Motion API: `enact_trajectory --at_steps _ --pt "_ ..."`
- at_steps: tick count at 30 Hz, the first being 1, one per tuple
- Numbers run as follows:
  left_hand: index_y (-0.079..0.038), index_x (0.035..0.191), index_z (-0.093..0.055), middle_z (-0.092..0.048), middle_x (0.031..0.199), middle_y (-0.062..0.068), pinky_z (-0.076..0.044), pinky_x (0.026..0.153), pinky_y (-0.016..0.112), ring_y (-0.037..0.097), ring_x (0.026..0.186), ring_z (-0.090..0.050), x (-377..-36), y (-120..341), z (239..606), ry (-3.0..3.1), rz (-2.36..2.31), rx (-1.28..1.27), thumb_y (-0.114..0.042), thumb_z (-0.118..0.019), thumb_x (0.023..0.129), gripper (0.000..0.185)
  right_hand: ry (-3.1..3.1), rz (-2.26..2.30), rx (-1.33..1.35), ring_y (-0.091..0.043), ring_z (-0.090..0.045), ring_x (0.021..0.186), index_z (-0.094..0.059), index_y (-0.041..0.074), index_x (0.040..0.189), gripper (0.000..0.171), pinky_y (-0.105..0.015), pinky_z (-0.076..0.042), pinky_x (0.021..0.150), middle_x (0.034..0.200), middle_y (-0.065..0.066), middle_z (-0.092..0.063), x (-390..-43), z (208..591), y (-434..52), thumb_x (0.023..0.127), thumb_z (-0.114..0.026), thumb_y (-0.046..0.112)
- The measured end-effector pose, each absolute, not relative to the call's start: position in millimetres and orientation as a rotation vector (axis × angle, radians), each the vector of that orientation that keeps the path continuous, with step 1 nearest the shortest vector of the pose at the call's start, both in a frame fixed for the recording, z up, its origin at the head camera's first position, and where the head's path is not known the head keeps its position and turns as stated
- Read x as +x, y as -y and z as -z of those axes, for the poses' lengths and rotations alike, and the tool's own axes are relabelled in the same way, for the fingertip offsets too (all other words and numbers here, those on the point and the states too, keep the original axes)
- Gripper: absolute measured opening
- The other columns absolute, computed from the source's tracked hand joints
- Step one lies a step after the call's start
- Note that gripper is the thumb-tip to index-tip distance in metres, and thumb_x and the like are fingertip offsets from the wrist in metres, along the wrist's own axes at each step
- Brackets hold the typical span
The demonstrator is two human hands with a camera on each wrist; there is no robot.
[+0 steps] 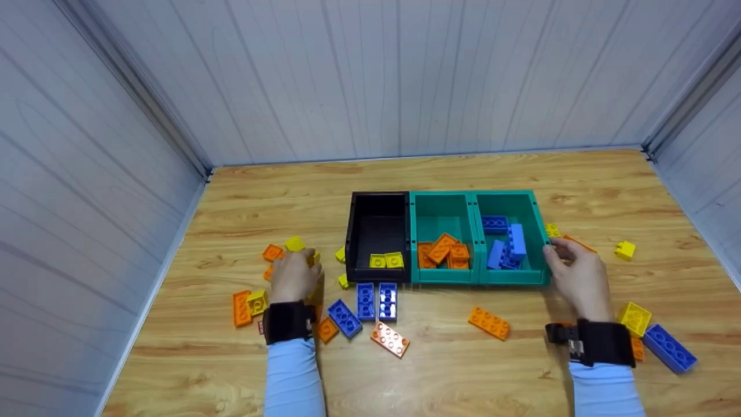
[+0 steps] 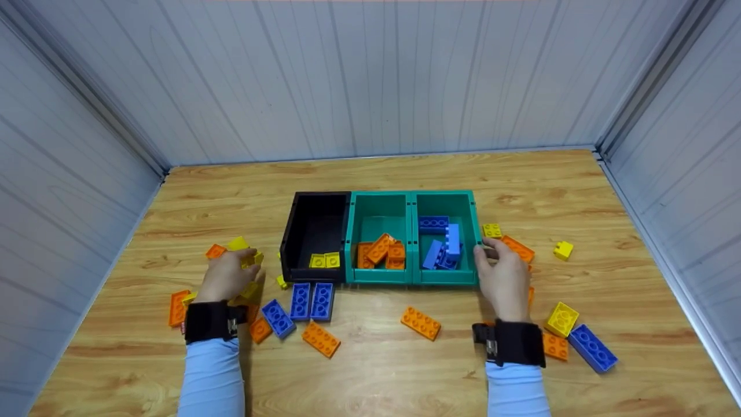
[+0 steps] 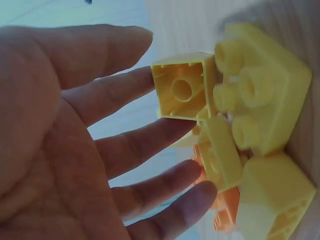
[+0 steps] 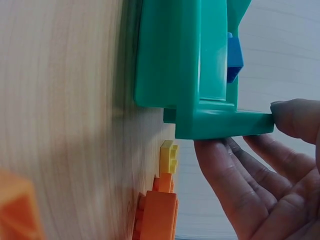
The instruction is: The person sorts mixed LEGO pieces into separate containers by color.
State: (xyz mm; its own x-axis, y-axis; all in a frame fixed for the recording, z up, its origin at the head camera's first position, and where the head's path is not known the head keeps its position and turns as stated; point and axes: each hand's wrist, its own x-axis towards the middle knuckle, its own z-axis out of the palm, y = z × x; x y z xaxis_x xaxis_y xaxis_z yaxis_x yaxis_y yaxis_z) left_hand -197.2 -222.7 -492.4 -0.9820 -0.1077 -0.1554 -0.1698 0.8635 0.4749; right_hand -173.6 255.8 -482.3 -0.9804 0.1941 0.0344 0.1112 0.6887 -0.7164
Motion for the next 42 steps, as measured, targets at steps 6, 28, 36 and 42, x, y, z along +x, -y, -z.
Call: enact_trajectory --at_steps 6,28,36,42 --pt "-0.004 0.112 -0.073 -0.069 0.113 0.018 -0.044 0.091 0.056 0.046 0.109 -0.056 -195.9 213.2 495.2 -2.937 -0.764 -0.268 -0.013 -0.075 0.085 0.028 2.788 -1.16 -0.247 -0.038 -0.062 0.106 -0.057 -0.001 0.136 0.053 -0.029 -0.049 0.074 0.118 -0.025 -0.065 -174.2 483.0 -255.8 0.104 -0.048 0.04" --pt "-0.006 0.112 -0.07 -0.066 0.112 0.01 -0.055 0.073 0.026 0.018 0.089 -0.064 -184.2 130.9 454.4 -3.196 -1.292 0.203 -0.009 -0.076 0.087 0.026 2.782 -1.156 -0.248 -0.038 -0.062 0.104 -0.057 -0.002 0.135 0.053 -0.018 -0.045 0.067 0.117 -0.026 -0.065 -173.1 483.6 -255.6 0.103 -0.048 0.04" --pt "-0.004 0.108 -0.072 -0.066 0.112 0.013 -0.056 0.082 0.034 0.024 0.098 -0.066 -190.4 111.7 475.3 -3.206 -1.124 0.225 -0.007 -0.074 0.089 0.019 2.788 -1.19 -0.254 -0.037 -0.062 0.104 -0.056 -0.001 0.137 0.054 -0.015 -0.046 0.065 0.119 -0.025 -0.064 -174.7 480.9 -254.8 0.104 -0.048 0.041" --pt "0.0 0.116 -0.07 -0.066 0.118 0.018 -0.053 0.091 0.037 0.029 0.109 -0.064 -193.7 108.3 482.3 -3.08 -1.061 0.135 -0.002 -0.068 0.092 0.024 2.791 -1.195 -0.264 -0.037 -0.062 0.103 -0.056 0.0 0.137 0.053 -0.015 -0.047 0.064 0.119 -0.025 -0.064 -173.9 481.4 -255.9 0.104 -0.047 0.041"
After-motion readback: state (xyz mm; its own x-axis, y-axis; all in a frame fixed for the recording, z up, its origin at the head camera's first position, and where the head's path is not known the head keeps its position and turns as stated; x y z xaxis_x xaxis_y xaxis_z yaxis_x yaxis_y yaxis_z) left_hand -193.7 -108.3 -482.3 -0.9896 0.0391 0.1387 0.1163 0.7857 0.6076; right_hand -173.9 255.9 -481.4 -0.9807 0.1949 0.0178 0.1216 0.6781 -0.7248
